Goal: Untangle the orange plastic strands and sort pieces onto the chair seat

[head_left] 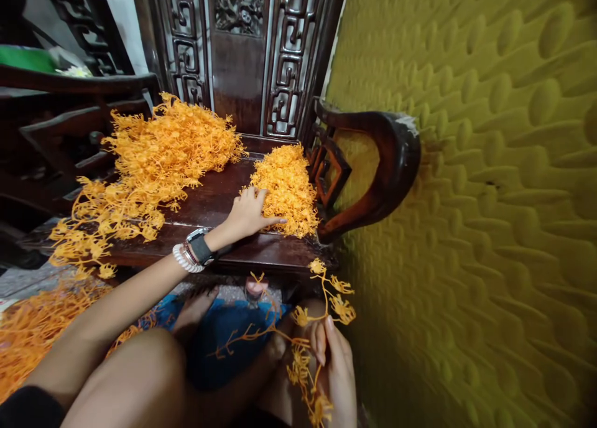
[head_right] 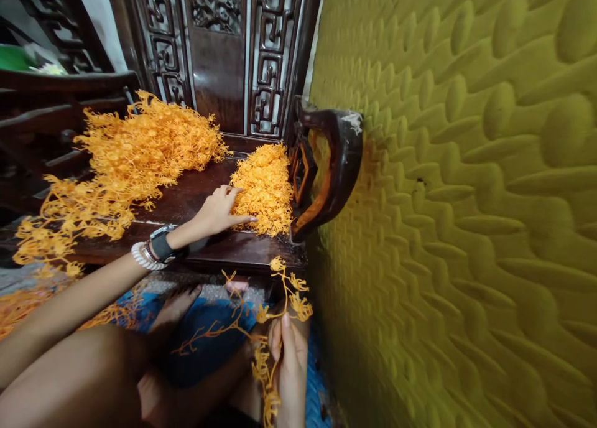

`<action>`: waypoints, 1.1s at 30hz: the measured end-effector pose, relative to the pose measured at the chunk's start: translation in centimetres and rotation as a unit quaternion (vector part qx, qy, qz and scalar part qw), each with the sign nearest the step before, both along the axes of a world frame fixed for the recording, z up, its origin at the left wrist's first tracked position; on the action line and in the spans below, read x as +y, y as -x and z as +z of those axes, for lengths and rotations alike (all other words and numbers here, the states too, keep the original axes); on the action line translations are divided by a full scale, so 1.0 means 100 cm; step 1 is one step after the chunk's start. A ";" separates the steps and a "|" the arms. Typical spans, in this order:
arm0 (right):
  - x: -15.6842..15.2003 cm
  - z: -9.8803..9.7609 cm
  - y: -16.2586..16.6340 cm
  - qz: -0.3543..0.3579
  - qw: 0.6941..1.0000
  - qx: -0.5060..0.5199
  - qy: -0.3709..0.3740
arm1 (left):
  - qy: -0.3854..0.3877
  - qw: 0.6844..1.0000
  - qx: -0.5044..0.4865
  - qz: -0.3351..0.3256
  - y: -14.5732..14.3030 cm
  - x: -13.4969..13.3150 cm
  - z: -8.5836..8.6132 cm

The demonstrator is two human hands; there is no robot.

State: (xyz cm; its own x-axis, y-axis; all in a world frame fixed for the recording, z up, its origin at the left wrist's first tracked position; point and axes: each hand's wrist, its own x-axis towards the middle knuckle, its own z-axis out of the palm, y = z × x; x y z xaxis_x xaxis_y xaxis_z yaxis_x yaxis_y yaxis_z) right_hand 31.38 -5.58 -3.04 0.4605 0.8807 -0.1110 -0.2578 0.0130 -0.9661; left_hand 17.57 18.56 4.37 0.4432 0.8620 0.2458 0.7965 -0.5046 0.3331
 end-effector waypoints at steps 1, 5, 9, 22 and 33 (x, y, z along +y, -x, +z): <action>0.000 -0.001 0.001 -0.001 1.000 0.005 0.002 | 0.003 1.000 -0.003 -0.002 0.002 0.000 0.000; 0.002 -0.005 0.003 0.002 1.000 0.018 -0.006 | -0.012 0.997 -0.056 -0.046 0.013 -0.012 0.006; 0.006 -0.004 0.008 0.021 0.999 0.013 -0.023 | 0.010 0.977 -0.130 -0.170 0.025 -0.048 0.028; -0.009 0.002 0.043 0.245 0.969 0.019 0.033 | 0.107 0.967 -0.005 -0.230 0.066 -0.137 0.029; -0.040 -0.001 0.038 0.307 0.942 -0.130 0.038 | 0.211 0.940 -0.004 -0.269 0.099 -0.145 0.024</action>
